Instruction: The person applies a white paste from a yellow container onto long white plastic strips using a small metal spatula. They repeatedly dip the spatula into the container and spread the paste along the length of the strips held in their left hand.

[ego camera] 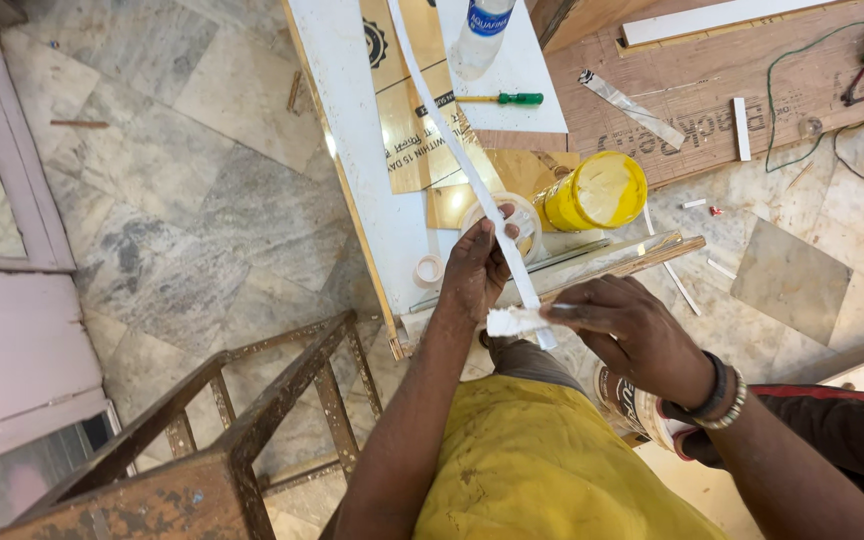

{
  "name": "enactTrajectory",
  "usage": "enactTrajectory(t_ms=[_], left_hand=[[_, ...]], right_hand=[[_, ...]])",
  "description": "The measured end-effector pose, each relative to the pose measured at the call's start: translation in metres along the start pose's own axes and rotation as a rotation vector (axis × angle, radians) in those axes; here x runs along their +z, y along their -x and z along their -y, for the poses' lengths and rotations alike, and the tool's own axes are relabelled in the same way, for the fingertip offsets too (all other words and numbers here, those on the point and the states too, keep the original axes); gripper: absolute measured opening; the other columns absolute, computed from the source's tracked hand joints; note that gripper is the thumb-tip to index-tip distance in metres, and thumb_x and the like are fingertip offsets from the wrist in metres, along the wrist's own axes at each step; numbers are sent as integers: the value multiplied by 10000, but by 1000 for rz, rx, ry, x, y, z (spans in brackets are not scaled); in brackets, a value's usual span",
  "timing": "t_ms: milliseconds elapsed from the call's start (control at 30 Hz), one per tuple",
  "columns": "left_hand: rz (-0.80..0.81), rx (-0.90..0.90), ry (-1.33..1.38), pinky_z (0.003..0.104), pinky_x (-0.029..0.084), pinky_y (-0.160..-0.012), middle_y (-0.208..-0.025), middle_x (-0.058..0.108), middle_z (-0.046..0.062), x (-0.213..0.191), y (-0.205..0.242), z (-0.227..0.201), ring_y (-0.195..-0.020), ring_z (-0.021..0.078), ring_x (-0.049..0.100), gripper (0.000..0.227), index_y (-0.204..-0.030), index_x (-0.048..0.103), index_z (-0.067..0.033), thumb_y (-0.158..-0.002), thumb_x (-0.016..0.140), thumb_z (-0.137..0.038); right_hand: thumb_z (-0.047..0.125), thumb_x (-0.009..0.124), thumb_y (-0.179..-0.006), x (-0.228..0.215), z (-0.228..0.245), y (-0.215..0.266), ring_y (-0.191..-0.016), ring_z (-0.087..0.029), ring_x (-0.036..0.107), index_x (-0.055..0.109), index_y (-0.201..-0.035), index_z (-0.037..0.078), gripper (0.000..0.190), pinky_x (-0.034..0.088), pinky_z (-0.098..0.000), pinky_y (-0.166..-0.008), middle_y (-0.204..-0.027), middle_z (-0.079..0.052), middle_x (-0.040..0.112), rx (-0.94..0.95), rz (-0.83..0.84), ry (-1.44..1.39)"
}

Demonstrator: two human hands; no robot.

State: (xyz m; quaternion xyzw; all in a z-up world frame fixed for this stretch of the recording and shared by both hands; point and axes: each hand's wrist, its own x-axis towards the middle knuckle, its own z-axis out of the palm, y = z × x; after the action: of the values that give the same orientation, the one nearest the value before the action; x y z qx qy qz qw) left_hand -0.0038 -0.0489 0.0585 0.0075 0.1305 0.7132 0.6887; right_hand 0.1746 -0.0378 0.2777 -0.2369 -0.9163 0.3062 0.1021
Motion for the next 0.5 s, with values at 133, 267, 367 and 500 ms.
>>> enactTrajectory(t_ms=[133, 267, 367, 500], left_hand=[[-39, 2, -26, 197, 547, -657, -1021, 711, 50, 8, -2, -2, -778, 67, 668, 488, -1405, 571, 9, -1022, 655, -282], [60, 56, -32, 186, 530, -648, -1023, 718, 47, 1, -3, 4, -732, 51, 636, 476, -1386, 594, 18, -1044, 676, -302], [-5, 90, -53, 188, 529, -577, -996, 729, 44, -1, -5, 2, -685, 57, 638, 477, -1349, 608, 20, -1020, 688, -315], [-126, 51, 29, 177, 554, -589, -1010, 743, 76, -3, -6, 1, -730, 60, 678, 478, -1366, 597, 8, -998, 688, -284]], right_hand=[[-13, 640, -899, -5, -1, -2, -1080, -294, 678, 680, -1205, 104, 330, 550, -390, -909, -1176, -113, 723, -69, -170, -36], [-37, 640, -886, 4, -9, -3, -972, -304, 679, 714, -1223, 97, 371, 553, -386, -839, -1051, -133, 702, 155, -139, 47], [-37, 639, -870, 11, -8, -2, -929, -305, 679, 716, -1218, 101, 382, 554, -382, -815, -1003, -131, 699, 214, -114, 11], [-41, 624, -865, 17, -1, 6, -921, -296, 685, 704, -1217, 92, 384, 557, -381, -813, -1024, -130, 704, 219, -119, -52]])
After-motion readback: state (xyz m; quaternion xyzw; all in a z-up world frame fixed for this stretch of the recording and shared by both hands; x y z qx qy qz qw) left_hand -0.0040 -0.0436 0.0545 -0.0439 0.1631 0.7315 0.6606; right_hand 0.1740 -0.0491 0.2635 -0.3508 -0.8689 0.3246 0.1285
